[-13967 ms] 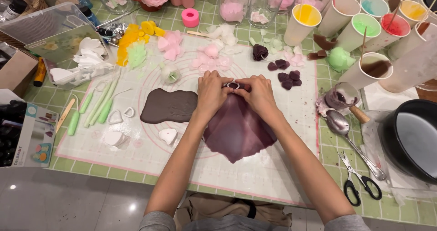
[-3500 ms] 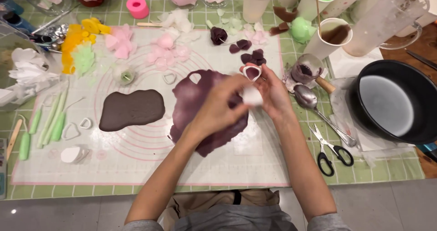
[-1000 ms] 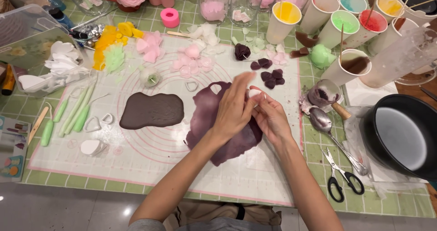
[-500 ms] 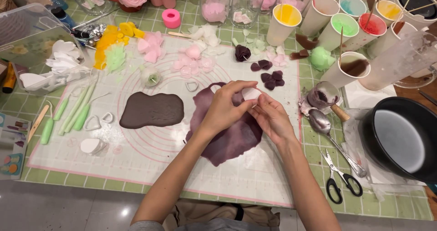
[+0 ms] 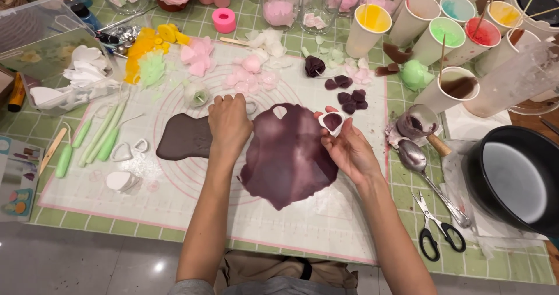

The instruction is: Cutting and shaping wax petals from a sheet of wax using molds for candle making.

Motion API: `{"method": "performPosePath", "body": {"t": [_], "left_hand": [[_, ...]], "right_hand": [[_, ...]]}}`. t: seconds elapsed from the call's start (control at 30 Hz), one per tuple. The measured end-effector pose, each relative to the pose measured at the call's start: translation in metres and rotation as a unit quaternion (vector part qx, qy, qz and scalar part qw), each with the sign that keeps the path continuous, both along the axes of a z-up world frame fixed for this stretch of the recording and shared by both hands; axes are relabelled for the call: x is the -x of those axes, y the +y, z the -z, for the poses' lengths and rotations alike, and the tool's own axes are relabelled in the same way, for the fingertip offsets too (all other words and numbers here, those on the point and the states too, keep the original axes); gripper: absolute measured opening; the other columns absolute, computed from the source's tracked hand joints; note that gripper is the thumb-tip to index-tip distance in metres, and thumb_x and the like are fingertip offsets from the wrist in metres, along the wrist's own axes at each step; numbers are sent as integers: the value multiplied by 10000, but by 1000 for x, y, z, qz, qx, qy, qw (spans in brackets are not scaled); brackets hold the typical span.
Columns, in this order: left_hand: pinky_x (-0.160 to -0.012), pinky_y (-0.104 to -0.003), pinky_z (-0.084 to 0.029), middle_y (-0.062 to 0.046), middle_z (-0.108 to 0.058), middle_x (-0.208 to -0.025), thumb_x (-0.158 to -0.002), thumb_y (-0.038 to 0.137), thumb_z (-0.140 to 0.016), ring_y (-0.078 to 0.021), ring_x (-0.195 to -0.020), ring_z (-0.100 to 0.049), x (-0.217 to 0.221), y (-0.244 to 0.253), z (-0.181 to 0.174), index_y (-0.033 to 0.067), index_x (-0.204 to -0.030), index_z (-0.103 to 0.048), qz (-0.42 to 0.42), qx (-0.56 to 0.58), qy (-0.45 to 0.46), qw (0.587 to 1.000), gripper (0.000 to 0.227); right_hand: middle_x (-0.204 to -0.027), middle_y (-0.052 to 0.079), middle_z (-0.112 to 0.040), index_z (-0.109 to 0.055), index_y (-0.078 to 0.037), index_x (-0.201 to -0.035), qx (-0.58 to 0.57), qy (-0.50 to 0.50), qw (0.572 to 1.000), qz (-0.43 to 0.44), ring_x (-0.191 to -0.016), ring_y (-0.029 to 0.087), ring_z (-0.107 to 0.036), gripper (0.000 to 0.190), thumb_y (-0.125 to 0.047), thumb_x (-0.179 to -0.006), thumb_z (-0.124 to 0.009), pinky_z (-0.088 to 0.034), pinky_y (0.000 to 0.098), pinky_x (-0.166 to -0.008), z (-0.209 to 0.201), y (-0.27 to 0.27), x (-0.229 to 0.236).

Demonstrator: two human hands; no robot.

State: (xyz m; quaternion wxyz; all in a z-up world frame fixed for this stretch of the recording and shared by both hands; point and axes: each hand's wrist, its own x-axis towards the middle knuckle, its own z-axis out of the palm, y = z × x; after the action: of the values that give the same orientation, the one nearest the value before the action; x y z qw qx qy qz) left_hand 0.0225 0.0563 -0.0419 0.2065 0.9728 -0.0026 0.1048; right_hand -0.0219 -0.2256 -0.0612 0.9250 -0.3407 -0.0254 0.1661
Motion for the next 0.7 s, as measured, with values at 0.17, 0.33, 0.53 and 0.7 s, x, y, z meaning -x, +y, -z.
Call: {"method": "performPosePath", "body": {"t": [0.17, 0.33, 0.53, 0.7], "left_hand": [[-917, -483, -438, -170, -723, -1007, -729, 7, -726, -345, -1011, -640, 10, -19, -32, 9, -1001, -726, 12, -18, -79, 997, 272], [-849, -328, -593, -60, -716, -1042, -953, 98, -690, -191, -971, -713, 28, -56, -53, 57, -1064, -733, 189, 399, -114, 890, 125], [-853, -357, -521, -62, -705, -956, -874, 87, -757, -235, -942, -667, 45, -81, -58, 54, -1081, -777, 290, 340, -156, 881, 211], [-855, -366, -509, -65, -701, -947, -811, 129, -813, -244, -942, -669, 48, -84, -58, 38, -984, -756, 284, 336, -159, 884, 203]], "right_hand": [[-1343, 159, -630, -485, 25, -1479, 0, -9, 1000, 1, -996, 174, -612, 647, -393, -1003, -618, -533, 277, -909, 11, -5, -3], [-1201, 131, -698, -584, 41, -1381, 17, -7, 1000, 14, -956, 182, -646, 538, -356, -1021, -633, -551, 293, -864, 29, -9, -5], [-1119, 81, -721, -652, 22, -1281, 70, -32, 995, 58, -963, 167, -674, 365, -252, -1040, -646, -549, 315, -878, 22, -6, -2], [-1027, 47, -707, -665, 31, -1288, 98, -58, 989, 96, -943, 123, -652, 346, -213, -1042, -675, -578, 389, -985, 31, -10, -3]]}}
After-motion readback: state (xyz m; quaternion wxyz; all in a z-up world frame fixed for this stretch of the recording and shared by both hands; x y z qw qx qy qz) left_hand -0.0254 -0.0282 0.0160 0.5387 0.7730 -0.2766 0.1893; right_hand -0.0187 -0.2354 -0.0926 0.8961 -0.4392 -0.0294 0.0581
